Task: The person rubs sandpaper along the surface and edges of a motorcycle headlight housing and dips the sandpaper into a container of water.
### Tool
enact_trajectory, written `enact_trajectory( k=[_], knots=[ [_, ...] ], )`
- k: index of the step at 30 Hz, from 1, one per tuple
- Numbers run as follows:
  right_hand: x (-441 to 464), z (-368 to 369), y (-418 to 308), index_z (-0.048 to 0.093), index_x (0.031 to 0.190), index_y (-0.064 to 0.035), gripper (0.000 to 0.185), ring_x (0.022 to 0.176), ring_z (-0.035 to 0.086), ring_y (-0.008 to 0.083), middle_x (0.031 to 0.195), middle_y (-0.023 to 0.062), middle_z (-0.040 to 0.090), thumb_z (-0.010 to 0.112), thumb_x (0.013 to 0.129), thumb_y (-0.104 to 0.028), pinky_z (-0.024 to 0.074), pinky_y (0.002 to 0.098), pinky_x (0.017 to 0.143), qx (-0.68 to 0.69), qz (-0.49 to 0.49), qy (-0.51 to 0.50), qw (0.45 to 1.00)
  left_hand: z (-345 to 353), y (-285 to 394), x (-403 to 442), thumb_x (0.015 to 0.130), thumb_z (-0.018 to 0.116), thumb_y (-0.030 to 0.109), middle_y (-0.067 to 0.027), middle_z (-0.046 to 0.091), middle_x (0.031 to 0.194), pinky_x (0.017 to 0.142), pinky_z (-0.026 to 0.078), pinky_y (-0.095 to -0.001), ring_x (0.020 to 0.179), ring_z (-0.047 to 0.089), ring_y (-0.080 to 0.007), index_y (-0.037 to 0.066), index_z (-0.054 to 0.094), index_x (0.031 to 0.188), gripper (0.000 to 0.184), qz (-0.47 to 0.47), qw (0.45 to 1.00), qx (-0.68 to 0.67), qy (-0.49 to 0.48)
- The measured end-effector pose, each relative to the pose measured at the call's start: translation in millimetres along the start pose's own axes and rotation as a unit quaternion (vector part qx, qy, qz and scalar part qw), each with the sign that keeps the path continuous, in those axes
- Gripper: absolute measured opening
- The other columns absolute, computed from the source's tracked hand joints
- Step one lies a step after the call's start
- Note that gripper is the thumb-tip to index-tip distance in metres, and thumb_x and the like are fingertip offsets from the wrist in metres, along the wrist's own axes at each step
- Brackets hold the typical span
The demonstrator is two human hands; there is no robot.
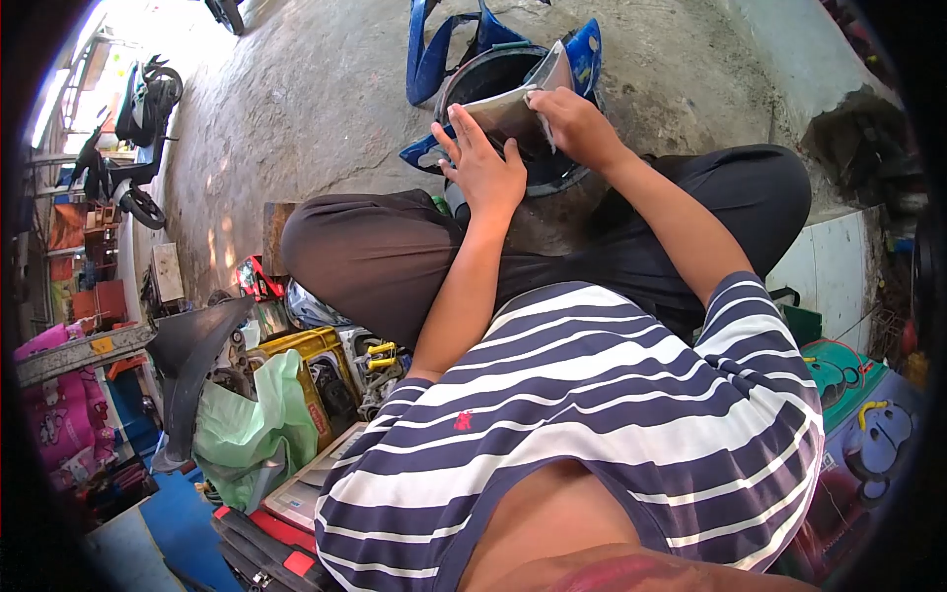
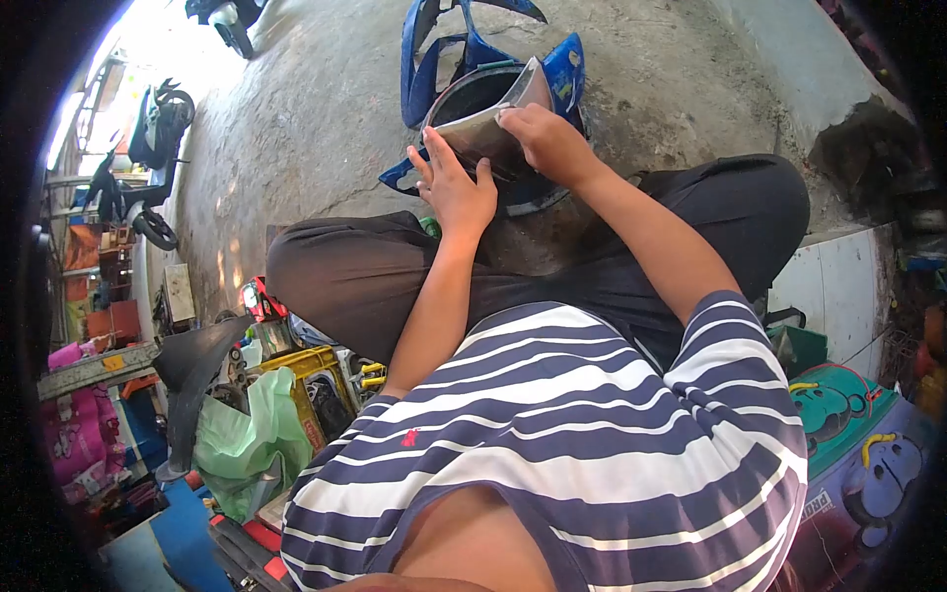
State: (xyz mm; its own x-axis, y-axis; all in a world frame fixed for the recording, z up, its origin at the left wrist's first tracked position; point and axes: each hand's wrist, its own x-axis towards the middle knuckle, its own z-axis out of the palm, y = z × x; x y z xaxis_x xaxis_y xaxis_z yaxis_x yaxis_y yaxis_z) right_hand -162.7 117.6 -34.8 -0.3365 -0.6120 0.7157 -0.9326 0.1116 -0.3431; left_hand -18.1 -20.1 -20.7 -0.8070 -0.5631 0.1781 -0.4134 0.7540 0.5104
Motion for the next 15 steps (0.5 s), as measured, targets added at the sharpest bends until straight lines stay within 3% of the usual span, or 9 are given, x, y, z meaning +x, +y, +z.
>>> enact_trajectory(
  k=[4, 8, 12, 15],
  knots=[
    [8.1, -6.8, 10.5, 0.068, 0.121, -0.0023, 0.032, 0.103, 0.07, 0.0387, 0.113, 0.0162, 0.076, 0.067, 0.09, 0.006, 0.0579, 0.0474, 0.089, -0.019, 0.103, 0.016, 0.994, -2.1, -0.8, 2.1, 0.098, 0.075, 0.024, -0.0237, 0.021, 0.182, 0.122, 0.024, -0.0803, 0.168, 0.006, -0.0518, 0.002, 0.006, 0.176, 0.106, -0.001, 1.0, -0.001, -0.001],
    [-1.5, -3.9, -2.0, 0.069, 0.121, -0.0022, 0.033, 0.102, 0.07, 0.0394, 0.11, 0.0162, 0.076, 0.068, 0.089, 0.005, 0.0581, 0.0477, 0.089, 0.004, 0.039, -0.013, 0.999, 0.2, 0.1, -0.8, 0.097, 0.075, 0.024, -0.0238, 0.021, 0.182, 0.122, 0.024, -0.0806, 0.168, 0.005, -0.0518, 0.002, 0.006, 0.176, 0.107, 0.0, 1.0, -0.008, 0.0],
    [4.7, -4.8, 16.3, 0.069, 0.12, -0.0025, 0.034, 0.103, 0.069, 0.0382, 0.112, 0.0154, 0.076, 0.068, 0.088, 0.006, 0.0579, 0.047, 0.09, -0.014, 0.092, 0.022, 0.995, -1.6, 0.2, 0.7, 0.097, 0.075, 0.025, -0.024, 0.021, 0.182, 0.122, 0.024, -0.081, 0.169, 0.005, -0.0518, 0.002, 0.006, 0.176, 0.106, -0.001, 1.0, -0.006, -0.004],
    [1.3, -2.6, -0.9, 0.069, 0.12, -0.0023, 0.033, 0.101, 0.069, 0.038, 0.109, 0.0156, 0.075, 0.068, 0.088, 0.006, 0.0577, 0.0478, 0.089, -0.006, 0.035, -0.019, 0.999, 0.0, -0.6, -0.4, 0.097, 0.075, 0.024, -0.0243, 0.02, 0.182, 0.121, 0.024, -0.081, 0.169, 0.005, -0.0516, 0.002, 0.006, 0.175, 0.106, 0.002, 1.0, -0.007, 0.001]
  ],
)
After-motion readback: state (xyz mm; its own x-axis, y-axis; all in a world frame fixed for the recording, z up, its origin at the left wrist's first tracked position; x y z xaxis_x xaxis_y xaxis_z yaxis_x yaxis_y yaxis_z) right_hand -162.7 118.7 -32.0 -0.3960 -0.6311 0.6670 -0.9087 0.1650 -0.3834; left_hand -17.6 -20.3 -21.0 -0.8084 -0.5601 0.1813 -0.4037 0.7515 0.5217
